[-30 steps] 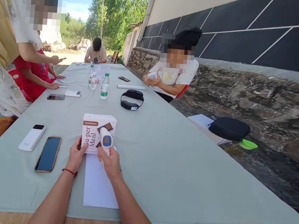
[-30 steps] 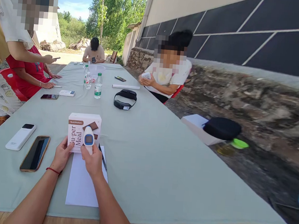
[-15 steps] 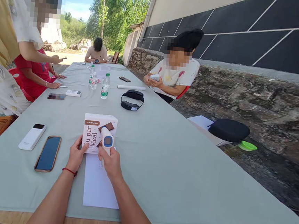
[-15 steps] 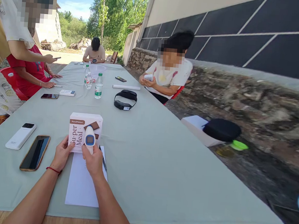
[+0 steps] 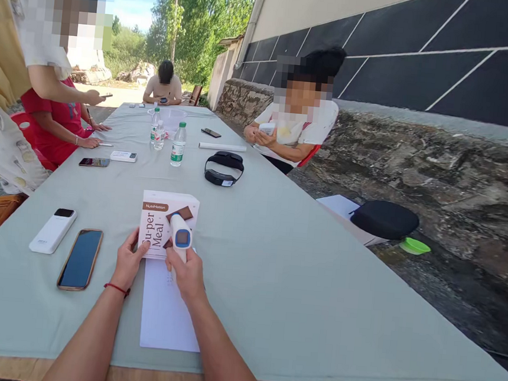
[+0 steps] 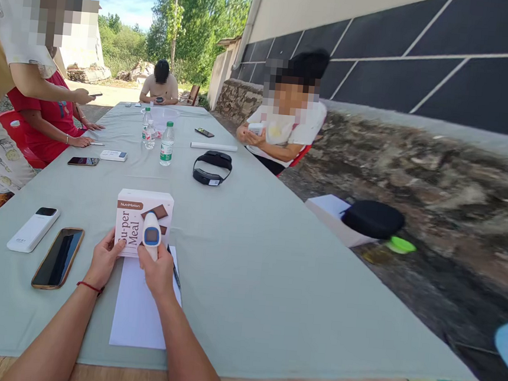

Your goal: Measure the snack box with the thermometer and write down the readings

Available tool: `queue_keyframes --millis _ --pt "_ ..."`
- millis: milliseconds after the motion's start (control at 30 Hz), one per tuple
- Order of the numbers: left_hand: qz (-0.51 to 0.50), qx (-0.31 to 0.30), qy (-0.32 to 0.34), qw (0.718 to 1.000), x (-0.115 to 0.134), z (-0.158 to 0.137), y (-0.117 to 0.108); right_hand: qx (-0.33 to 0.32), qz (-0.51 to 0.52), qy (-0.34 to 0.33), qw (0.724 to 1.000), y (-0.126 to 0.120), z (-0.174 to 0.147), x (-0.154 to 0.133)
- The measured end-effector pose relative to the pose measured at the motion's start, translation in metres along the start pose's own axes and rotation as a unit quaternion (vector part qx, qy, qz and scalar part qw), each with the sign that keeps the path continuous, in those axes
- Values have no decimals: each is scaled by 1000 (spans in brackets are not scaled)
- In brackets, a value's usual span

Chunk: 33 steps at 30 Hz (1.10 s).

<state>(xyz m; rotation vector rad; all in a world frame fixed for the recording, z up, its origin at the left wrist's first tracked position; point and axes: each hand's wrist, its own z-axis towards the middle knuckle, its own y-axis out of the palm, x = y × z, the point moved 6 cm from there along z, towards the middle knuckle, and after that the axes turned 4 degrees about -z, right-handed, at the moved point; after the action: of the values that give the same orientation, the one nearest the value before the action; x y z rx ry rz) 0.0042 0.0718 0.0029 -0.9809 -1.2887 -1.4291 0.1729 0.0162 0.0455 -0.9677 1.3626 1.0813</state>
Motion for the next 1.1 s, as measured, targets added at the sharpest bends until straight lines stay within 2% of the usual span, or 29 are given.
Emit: queue_keyframes --millis 800,1100 --pt "-3 -1 -22 1000 6 -3 4 -7 6 1 1000 1 -1 -4" --pt "-4 1 -8 1000 5 -2 1 -12 11 -5 1000 1 0 1"
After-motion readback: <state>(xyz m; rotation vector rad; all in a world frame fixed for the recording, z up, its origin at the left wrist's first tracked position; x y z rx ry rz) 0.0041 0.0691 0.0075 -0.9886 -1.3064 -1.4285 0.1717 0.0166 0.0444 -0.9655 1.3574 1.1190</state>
